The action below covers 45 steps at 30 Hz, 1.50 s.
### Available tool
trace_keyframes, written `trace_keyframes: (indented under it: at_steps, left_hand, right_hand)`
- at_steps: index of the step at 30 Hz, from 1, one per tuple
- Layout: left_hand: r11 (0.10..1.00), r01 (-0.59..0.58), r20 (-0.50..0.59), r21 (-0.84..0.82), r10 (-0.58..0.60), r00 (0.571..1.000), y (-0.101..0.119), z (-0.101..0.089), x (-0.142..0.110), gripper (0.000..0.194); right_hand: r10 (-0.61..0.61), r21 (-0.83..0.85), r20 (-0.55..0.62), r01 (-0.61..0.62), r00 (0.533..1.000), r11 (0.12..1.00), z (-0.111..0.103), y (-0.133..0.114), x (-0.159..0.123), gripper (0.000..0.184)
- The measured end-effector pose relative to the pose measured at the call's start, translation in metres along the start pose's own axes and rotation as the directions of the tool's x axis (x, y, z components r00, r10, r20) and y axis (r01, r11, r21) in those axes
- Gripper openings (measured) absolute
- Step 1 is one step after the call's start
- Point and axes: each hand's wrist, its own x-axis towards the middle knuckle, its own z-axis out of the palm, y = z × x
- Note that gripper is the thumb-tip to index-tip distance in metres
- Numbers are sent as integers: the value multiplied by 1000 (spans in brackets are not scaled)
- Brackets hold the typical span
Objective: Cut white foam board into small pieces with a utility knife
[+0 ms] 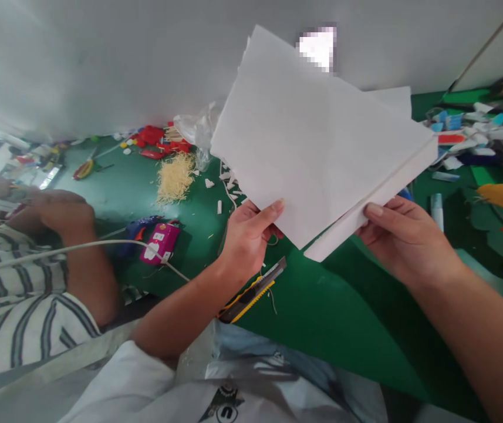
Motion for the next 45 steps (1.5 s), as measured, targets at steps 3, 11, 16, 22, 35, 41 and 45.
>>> trace_keyframes:
  at_steps: [3, 11, 16, 22, 35, 41, 45]
  left_hand:
    - [1000, -16, -44, 8, 16, 999, 3, -6, 4, 25]
    - [997, -37, -35, 74, 40, 999, 4, -7, 2, 25]
    - [997, -24, -40, 80, 27, 999, 2, -9, 5, 26]
    - [992, -109, -132, 68, 118, 984, 12, -19, 12, 25]
    - [922, -206, 322, 327, 96, 942, 20, 76, 97, 30]
    - [855, -195, 529, 481, -106, 842, 25, 166, 127, 64]
    - [815, -202, 487, 544, -110, 867, 22, 198, 130, 38]
  right_hand:
    - [-18, -34, 23, 18, 1000, 999, -3, -2, 1, 39]
    - [-81, -105, 44, 85, 996, 991, -7, 1, 1, 40]
    - [-150, -71, -158, 140, 976, 988, -11, 4, 6, 21]
    - [-192, -98, -203, 175, 960, 980, -20, 4, 8, 18]
    - [-47, -173, -354, -16, 934, 985, -14, 16, 17, 18]
    - [-47, -184, -383, -26, 923, 983, -14, 15, 18, 21]
    - [-57, -190, -388, -19, 920, 982, -17, 16, 20, 28]
